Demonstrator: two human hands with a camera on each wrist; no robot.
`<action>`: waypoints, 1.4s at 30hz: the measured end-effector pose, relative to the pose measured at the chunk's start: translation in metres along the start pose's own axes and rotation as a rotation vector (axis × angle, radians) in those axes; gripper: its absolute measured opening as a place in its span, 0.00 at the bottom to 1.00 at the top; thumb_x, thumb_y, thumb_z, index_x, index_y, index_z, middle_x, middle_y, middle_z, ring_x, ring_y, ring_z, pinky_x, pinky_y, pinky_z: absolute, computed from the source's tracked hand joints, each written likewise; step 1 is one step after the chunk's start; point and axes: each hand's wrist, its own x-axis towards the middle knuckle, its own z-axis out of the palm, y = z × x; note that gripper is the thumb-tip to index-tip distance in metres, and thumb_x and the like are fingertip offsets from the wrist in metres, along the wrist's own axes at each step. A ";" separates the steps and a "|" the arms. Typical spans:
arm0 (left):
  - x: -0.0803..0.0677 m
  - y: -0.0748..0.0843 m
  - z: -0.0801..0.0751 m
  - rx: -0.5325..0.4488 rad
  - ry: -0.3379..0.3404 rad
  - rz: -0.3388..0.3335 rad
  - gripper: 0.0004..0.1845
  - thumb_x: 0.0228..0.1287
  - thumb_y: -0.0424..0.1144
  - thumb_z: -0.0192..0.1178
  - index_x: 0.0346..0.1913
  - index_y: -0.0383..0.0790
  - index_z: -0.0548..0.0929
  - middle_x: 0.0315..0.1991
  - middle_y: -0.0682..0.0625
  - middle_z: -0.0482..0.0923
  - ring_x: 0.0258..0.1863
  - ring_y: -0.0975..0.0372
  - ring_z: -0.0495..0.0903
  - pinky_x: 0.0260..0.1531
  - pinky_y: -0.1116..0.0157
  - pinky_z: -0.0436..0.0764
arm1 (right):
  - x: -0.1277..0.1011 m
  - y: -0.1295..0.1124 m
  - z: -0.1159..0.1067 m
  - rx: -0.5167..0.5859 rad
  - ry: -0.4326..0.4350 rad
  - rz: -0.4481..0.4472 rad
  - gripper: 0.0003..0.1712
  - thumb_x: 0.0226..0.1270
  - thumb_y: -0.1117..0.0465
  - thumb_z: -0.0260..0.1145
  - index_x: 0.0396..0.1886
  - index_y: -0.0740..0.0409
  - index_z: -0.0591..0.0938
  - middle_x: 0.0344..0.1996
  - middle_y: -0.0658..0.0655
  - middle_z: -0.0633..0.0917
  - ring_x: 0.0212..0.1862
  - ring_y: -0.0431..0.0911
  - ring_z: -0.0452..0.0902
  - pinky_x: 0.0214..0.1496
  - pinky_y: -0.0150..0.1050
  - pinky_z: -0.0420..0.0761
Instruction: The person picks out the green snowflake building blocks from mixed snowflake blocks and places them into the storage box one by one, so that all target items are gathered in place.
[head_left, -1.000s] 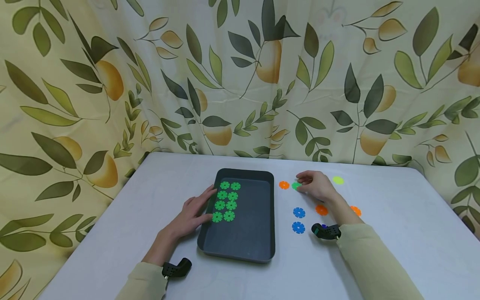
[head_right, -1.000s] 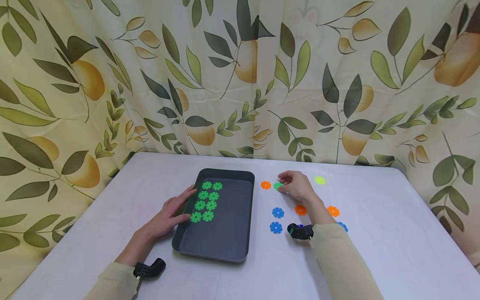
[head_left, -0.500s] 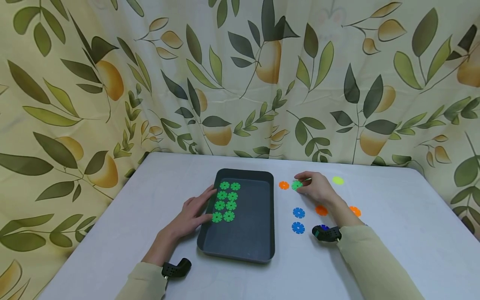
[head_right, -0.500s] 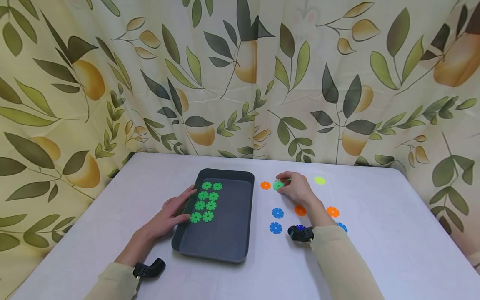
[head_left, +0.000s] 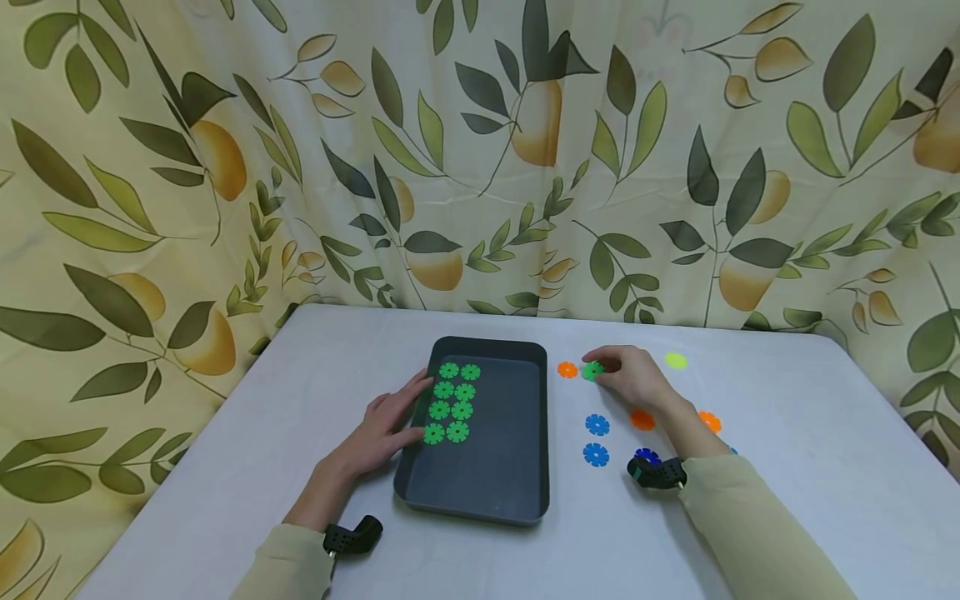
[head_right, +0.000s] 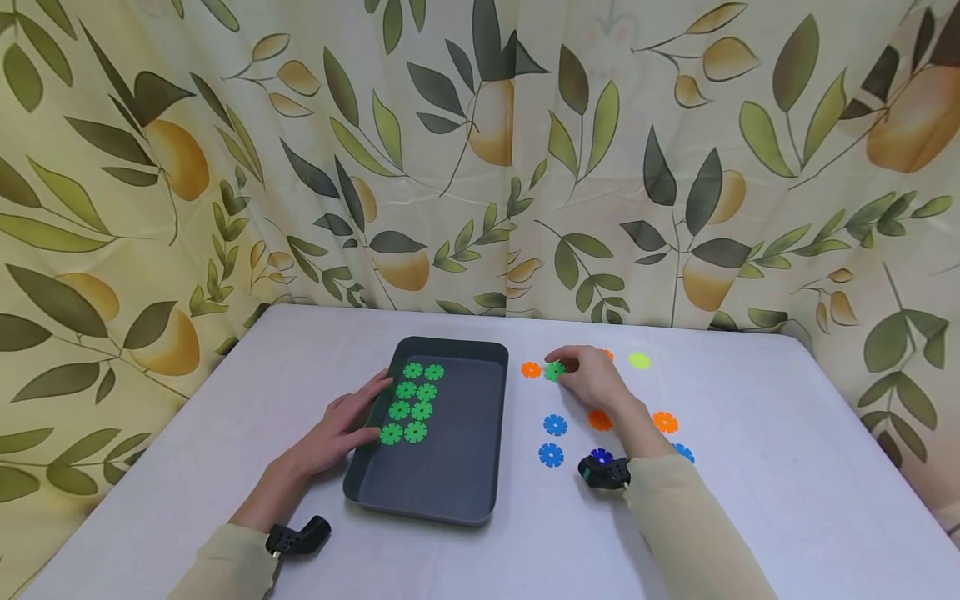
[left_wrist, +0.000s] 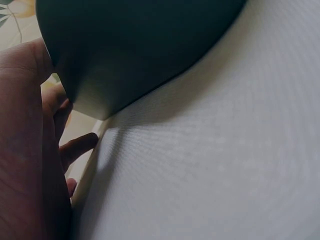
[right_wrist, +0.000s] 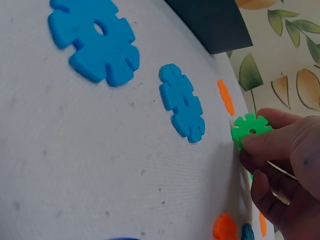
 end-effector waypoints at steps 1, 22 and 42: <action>0.000 0.000 0.000 -0.001 -0.001 -0.001 0.39 0.68 0.45 0.57 0.80 0.44 0.58 0.81 0.49 0.47 0.78 0.53 0.50 0.68 0.41 0.45 | 0.000 0.000 0.000 0.000 -0.002 -0.001 0.19 0.68 0.72 0.65 0.58 0.62 0.84 0.53 0.66 0.82 0.53 0.60 0.73 0.61 0.57 0.72; 0.001 0.000 -0.001 -0.008 -0.004 0.002 0.39 0.68 0.44 0.57 0.79 0.43 0.58 0.81 0.48 0.47 0.78 0.52 0.50 0.68 0.40 0.45 | -0.007 -0.018 -0.018 0.300 -0.076 0.153 0.26 0.73 0.63 0.64 0.68 0.65 0.75 0.53 0.66 0.79 0.49 0.55 0.76 0.49 0.37 0.80; 0.000 -0.001 0.000 -0.022 0.004 0.010 0.39 0.68 0.44 0.57 0.79 0.42 0.58 0.81 0.49 0.47 0.78 0.52 0.50 0.67 0.40 0.45 | -0.001 -0.076 -0.005 0.487 -0.159 0.083 0.26 0.72 0.65 0.62 0.68 0.69 0.74 0.53 0.66 0.82 0.54 0.61 0.79 0.52 0.39 0.80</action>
